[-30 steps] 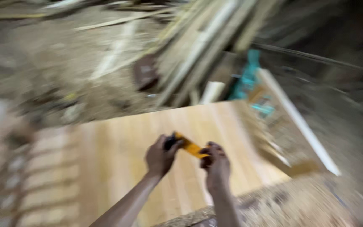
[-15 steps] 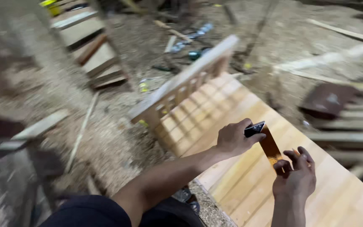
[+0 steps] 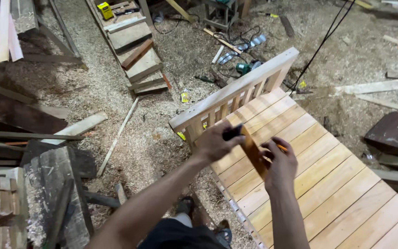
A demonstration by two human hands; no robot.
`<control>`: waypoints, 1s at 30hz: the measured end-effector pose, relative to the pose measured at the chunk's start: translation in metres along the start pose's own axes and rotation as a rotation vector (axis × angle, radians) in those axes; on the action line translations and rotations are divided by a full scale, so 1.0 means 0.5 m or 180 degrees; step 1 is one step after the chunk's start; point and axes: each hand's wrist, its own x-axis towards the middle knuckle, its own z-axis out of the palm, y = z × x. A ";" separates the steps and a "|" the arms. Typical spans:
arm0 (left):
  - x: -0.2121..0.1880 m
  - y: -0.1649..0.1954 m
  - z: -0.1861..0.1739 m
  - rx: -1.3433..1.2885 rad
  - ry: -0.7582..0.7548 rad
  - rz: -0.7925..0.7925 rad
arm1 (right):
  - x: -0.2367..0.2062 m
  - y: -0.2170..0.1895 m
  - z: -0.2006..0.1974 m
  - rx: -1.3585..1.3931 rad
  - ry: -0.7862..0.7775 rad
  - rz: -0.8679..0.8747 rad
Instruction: The person measures and marks a wooden bed frame using a try square and pencil, then uses a circular saw to cut the wood along the marked lines. The person handles the try square, pencil, and circular saw while working on the bed frame in a woodworking shop.
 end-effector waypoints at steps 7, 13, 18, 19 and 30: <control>0.032 -0.066 -0.107 0.0086 0.0309 0.0500 | 0.014 0.037 0.089 -0.0490 -0.0325 -0.0060; 0.098 -0.100 -0.191 0.0393 0.0388 0.0752 | 0.040 0.071 0.187 -0.1083 -0.0310 -0.0354; 0.166 -0.128 -0.247 0.0220 0.0118 0.0571 | 0.054 0.100 0.266 -0.1895 -0.0234 -0.0739; 0.176 -0.135 -0.259 -0.0014 0.0054 0.0519 | 0.054 0.104 0.278 -0.2015 -0.0128 -0.0772; 0.142 -0.205 -0.320 0.1287 0.1100 0.2371 | 0.055 0.103 0.355 -0.2415 -0.0236 -0.1526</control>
